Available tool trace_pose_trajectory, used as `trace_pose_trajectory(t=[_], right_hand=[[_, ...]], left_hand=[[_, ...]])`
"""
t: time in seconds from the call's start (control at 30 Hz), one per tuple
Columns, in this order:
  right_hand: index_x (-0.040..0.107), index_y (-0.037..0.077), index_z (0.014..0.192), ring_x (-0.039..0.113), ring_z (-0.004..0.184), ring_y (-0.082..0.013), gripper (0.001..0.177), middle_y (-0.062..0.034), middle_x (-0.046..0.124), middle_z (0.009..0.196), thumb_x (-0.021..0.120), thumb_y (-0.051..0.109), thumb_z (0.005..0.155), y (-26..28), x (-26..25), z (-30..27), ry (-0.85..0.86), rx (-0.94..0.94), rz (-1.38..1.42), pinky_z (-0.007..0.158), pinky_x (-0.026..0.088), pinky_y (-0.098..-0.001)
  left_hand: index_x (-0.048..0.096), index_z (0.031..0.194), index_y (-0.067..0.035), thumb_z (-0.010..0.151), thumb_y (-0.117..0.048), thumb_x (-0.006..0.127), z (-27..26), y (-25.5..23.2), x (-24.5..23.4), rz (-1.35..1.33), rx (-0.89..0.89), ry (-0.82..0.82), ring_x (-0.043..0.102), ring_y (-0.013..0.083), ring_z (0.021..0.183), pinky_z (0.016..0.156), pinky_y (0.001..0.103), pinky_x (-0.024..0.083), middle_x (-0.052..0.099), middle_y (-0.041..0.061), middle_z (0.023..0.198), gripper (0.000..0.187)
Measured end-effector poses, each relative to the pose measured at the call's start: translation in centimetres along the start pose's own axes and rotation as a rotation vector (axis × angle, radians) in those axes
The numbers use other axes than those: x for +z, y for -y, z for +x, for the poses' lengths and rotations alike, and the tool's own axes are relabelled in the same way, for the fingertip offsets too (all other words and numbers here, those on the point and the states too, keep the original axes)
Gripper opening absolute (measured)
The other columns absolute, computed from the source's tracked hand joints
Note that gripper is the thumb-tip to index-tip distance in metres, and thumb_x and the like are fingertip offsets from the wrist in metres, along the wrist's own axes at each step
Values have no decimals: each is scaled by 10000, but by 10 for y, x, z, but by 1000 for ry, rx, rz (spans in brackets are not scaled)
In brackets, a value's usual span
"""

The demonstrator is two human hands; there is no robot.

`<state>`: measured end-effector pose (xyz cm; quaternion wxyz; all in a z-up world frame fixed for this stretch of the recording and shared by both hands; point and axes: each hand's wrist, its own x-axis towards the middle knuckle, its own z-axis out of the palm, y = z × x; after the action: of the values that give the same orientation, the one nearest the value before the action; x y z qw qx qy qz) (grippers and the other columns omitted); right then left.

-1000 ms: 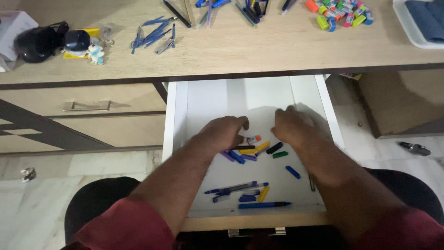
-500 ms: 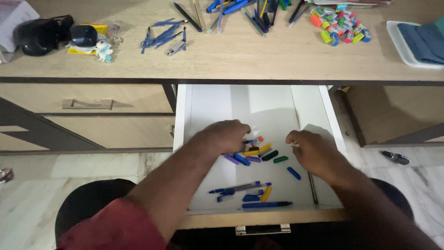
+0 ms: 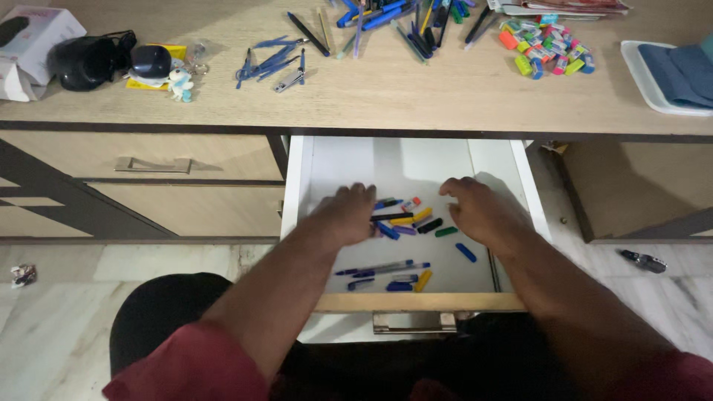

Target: The person sits on the floor in front of a desk and transfers pens and highlighters from an open drawer to the desk surface. They pick up items one by one or in small groups and place them on the desk, gradually clearing the drawer.

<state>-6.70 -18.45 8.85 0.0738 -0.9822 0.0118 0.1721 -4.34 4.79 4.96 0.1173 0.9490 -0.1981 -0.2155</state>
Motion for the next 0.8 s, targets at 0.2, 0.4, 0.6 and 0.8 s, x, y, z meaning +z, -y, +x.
trace_pose_trajectory(t=[0.2, 0.4, 0.6, 0.8], right_hand=[[575, 141, 1355, 594, 1265, -277, 434, -102, 524, 1445, 667, 120, 931, -9, 29, 21, 115, -169, 140, 1055, 515, -421], [580, 118, 1329, 636, 1181, -300, 446, -146, 568, 1326, 703, 124, 900, -10, 33, 48, 28, -318, 124, 1012, 552, -416], [583, 118, 1324, 647, 1175, -294, 435, -136, 564, 1339, 690, 109, 903, -2, 34, 56, 49, -322, 165, 998, 560, -421], [521, 69, 1404, 568, 1237, -336, 583, -183, 520, 1373, 743, 101, 866, -1, 31, 77, -15, -482, 190, 1024, 499, -430]], left_hand=[[624, 1321, -93, 842, -274, 813, 13, 5, -6, 12, -6, -44, 491, 344, 1331, 1094, 468, 504, 507, 156, 1398, 546], [601, 1326, -163, 794, -286, 844, 26, 11, -6, 0, 14, -91, 475, 326, 1298, 1064, 467, 488, 500, 123, 1362, 598], [654, 1233, -160, 833, -265, 809, 39, 20, -3, -17, 34, -99, 548, 314, 1237, 1050, 453, 512, 582, 113, 1289, 441], [657, 1165, -137, 781, -242, 848, 48, 28, 9, -39, 142, -107, 615, 318, 1151, 1002, 455, 511, 649, 122, 1182, 442]])
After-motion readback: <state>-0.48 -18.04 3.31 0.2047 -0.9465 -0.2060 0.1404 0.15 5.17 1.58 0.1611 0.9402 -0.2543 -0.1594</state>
